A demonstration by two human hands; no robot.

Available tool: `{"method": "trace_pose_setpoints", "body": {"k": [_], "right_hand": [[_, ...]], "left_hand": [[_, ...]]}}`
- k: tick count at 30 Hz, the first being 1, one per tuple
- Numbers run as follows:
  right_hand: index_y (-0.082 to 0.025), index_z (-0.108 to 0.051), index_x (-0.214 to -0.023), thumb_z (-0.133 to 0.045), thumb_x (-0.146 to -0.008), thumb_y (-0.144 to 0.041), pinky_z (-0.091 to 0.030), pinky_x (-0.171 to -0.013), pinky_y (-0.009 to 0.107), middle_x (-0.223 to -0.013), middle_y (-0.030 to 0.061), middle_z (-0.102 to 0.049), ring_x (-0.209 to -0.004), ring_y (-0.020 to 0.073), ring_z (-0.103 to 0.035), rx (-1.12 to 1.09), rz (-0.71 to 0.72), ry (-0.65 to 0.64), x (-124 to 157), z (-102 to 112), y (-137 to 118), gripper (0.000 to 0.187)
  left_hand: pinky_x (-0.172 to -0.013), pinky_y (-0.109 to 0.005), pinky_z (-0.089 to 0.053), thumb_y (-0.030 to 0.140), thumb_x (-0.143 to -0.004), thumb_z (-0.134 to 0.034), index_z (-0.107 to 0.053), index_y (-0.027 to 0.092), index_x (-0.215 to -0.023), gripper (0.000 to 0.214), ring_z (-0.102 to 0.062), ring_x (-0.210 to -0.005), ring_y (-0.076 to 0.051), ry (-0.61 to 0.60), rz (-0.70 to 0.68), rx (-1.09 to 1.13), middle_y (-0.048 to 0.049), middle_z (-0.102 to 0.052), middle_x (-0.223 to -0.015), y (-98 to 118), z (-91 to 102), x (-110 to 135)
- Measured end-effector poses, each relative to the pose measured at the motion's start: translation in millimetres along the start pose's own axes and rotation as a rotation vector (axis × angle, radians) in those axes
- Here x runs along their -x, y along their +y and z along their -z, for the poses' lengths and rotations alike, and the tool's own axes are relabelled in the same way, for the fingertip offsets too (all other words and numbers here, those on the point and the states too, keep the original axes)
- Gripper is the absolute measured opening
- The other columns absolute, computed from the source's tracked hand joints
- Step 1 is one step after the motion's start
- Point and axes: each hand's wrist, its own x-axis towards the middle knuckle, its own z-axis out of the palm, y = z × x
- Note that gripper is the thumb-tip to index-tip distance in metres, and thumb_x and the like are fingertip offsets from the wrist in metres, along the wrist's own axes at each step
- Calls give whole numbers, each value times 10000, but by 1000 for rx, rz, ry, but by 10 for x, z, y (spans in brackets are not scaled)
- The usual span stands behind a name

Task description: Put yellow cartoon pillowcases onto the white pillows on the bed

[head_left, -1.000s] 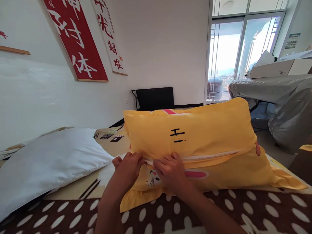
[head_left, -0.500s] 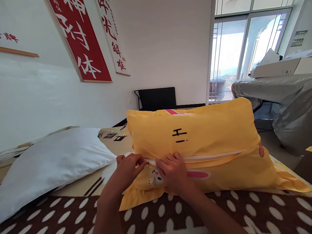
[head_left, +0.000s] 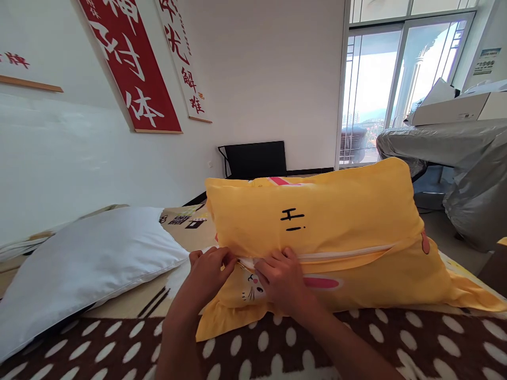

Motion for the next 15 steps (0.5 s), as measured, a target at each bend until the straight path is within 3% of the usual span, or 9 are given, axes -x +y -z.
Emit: {"method": "trace_pose_setpoints", "body": {"k": [6,9,11,15], "right_hand": [[-201,-571,-801,-622,-821,-230,-229,-692,327,-693,-23,-640,-755,150,-488,-15,-41,-40,6,28,-21,62],[-201,-588,-867,-684,-781,-286,-242,-715,333,-740,-8,-658,-804,164,-501,4,-47,-107,13,55,-30,154],[-200,-599,-948,-688,-785,-315,-249,-723,336,-769,6,-666,-826,173,-502,10,-40,-120,15,78,-30,218],[-257,-520,-1244,-593,-864,-287,-247,-726,337,-780,13,-660,-826,182,-484,22,28,-121,10,134,-7,389]], "left_hand": [[-828,-419,-299,338,-845,-394,-546,196,-723,240,-575,-828,-229,56,-70,81,-42,-642,-797,-6,-32,-10],[-844,-400,-320,383,-837,-429,-572,214,-744,241,-560,-940,-239,75,-130,167,-38,-646,-902,-87,11,4],[-843,-366,-353,423,-845,-438,-579,220,-760,261,-569,-902,-213,55,-181,241,-23,-648,-889,-150,35,22],[-816,-305,-408,467,-851,-455,-587,221,-796,284,-585,-850,-180,48,-214,340,-8,-659,-867,-230,30,39]]}}
